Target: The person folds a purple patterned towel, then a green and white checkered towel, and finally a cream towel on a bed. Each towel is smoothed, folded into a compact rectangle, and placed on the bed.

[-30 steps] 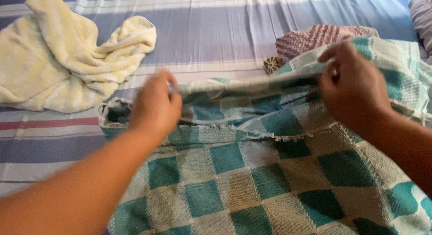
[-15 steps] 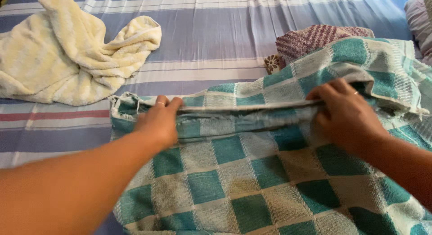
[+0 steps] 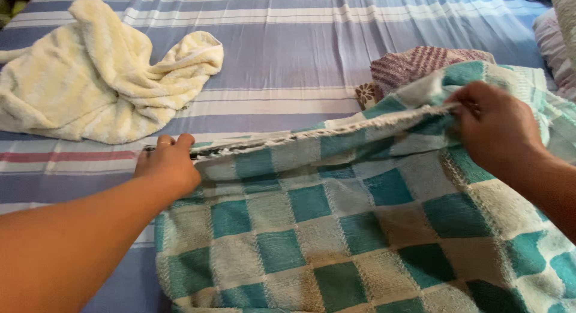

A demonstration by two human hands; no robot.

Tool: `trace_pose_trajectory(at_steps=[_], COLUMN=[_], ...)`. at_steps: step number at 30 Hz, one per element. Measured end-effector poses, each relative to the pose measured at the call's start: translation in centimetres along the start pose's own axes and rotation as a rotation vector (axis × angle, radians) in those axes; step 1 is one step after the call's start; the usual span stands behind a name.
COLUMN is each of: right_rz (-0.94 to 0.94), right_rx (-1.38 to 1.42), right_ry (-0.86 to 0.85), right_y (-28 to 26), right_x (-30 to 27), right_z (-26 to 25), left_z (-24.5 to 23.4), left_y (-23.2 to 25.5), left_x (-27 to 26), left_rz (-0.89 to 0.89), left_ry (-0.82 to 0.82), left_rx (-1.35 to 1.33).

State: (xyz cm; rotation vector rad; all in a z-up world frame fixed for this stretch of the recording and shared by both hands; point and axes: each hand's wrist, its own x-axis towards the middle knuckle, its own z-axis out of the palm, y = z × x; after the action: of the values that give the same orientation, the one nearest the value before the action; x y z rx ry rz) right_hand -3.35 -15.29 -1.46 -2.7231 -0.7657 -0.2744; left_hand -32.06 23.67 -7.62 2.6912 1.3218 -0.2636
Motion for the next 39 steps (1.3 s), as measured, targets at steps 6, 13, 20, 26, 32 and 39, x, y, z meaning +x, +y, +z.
trace_pose_trajectory(at_steps=[6, 13, 20, 26, 32, 39], right_rz=[-0.149, -0.105, -0.115, -0.079, -0.048, -0.007], right_rx=[-0.126, -0.083, -0.029, -0.070, -0.080, -0.026], right_ry=[0.155, 0.239, 0.300, 0.300, 0.345, 0.201], right_y=[2.0, 0.5, 0.9, 2.0, 2.1, 2.2], right_x=[0.3, 0.1, -1.4, -4.1, -6.3, -6.6], right_z=[0.9, -2.3, -4.4, -4.3, -4.9, -7.3], left_z=[-2.3, -6.5, -7.7, -7.3, -5.6, -8.9], left_y=[-2.4, -4.2, -4.6, -5.8, -5.9, -6.4], left_x=[-0.3, 0.8, -0.4, -2.0, -3.8, -4.9], left_rz=[0.050, 0.230, 0.068, 0.077, 0.267, 0.211], left_ry=[0.269, 0.402, -0.084, 0.219, 0.524, 0.557], left_rx=[-0.204, -0.149, 0.018, -0.397, -0.496, -0.442])
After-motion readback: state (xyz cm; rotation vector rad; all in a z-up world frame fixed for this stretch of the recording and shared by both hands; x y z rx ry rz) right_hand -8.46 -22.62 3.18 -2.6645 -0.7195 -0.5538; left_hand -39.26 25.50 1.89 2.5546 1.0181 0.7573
